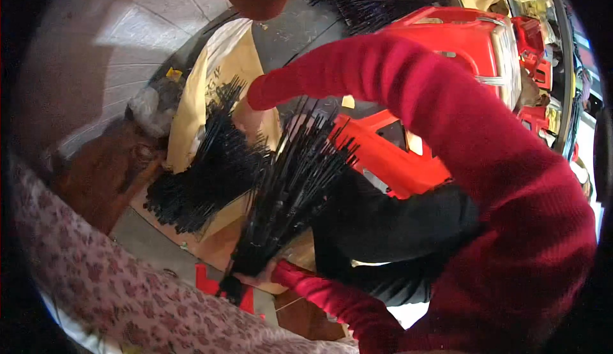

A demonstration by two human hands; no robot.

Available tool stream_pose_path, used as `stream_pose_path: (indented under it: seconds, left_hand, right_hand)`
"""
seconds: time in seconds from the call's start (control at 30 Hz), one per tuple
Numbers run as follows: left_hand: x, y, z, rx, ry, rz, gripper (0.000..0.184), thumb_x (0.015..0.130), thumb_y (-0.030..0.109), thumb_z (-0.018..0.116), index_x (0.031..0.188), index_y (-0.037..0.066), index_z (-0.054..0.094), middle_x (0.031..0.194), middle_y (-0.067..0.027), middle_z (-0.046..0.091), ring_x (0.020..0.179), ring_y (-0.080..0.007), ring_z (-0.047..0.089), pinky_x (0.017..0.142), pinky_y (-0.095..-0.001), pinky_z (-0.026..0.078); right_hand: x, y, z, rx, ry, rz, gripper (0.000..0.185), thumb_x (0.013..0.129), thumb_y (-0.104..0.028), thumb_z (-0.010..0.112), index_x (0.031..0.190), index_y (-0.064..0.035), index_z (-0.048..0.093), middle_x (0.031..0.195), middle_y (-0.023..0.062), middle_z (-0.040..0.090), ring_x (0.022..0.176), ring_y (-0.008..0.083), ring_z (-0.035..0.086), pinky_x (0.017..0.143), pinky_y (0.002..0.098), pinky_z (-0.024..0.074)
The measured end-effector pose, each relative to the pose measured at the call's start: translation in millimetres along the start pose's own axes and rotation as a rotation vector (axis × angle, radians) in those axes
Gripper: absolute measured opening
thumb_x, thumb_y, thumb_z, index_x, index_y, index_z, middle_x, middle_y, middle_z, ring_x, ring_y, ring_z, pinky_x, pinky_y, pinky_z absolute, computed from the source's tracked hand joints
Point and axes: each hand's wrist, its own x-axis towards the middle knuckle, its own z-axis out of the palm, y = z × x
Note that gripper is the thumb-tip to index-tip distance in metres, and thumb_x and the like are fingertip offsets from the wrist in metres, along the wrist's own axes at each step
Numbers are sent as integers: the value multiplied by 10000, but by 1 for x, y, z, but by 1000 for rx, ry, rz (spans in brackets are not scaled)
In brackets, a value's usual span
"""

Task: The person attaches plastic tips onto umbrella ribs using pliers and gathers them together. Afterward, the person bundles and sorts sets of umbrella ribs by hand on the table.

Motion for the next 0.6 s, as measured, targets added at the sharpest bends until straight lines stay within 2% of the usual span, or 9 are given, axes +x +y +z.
stream_pose_path:
  seconds: [0.07, 0.1, 0.13, 0.23, 0.27, 0.43, 0.53, 0.6]
  left_hand:
    - [1, -5, -15, -45, -6, -7, 546, 772, 401, 653, 1144, 2, 623, 1149, -175, 632, 1058, -354, 589, 923, -527, 473]
    - [0, -4, -21, -64, -8, -14, 546, 769, 400, 654, 1144, 3, 624, 1148, -176, 633, 1055, -353, 590, 925, -527, 473]
    - [-3, -5, -26, -81, -7, -22, 546, 767, 398, 655, 1143, 4, 624, 1146, -177, 633, 1052, -353, 592, 927, -526, 473]
    - [-4, -5, -34, -130, -4, -45, 545, 759, 393, 659, 1143, 7, 626, 1141, -180, 634, 1044, -351, 598, 932, -526, 472]
    - [-6, -5, -36, -148, -3, -49, 545, 757, 392, 660, 1142, 8, 626, 1140, -181, 635, 1042, -351, 600, 934, -526, 472]
    - [-8, -7, -44, -194, 11, -50, 544, 744, 384, 666, 1141, 14, 628, 1132, -185, 637, 1028, -349, 609, 943, -524, 470]
    - [-8, -7, -48, -217, 21, -49, 544, 737, 379, 669, 1140, 17, 629, 1127, -188, 638, 1020, -348, 615, 949, -524, 469]
    - [1, -8, -68, -207, 20, -12, 533, 738, 370, 666, 1136, 17, 631, 1123, -188, 640, 1015, -348, 617, 947, -525, 470]
  right_hand:
    - [25, 9, 6, -99, 249, 102, 376, 823, -422, 634, 959, -77, 696, 922, 133, 673, 852, 267, 647, 745, 391, 516]
    - [19, 15, 9, -96, 504, 208, 314, 787, -318, 662, 954, -53, 691, 1010, 170, 667, 935, 306, 647, 810, 426, 516]
    - [20, 18, 10, -95, 514, 210, 314, 787, -318, 662, 954, -53, 691, 1010, 170, 667, 935, 306, 647, 810, 426, 516]
    - [32, 21, 6, -204, 848, 283, 261, 752, -266, 654, 933, -79, 675, 985, 145, 645, 985, 311, 622, 824, 445, 512]
    - [65, 40, 17, -251, 943, 277, 314, 736, -283, 669, 989, -97, 662, 1003, 115, 639, 1049, 295, 585, 835, 455, 496]
    - [113, 74, 33, -321, 1050, 227, 316, 754, -287, 656, 1017, -112, 648, 992, 81, 633, 1076, 272, 564, 818, 443, 487]
    - [117, 77, 47, -339, 1003, 305, 256, 782, -252, 618, 995, -114, 655, 993, 68, 637, 1054, 275, 570, 823, 449, 476]
    - [108, 75, 49, -262, 945, 257, 241, 794, -247, 607, 983, -105, 653, 989, 74, 636, 1049, 280, 573, 823, 449, 476]
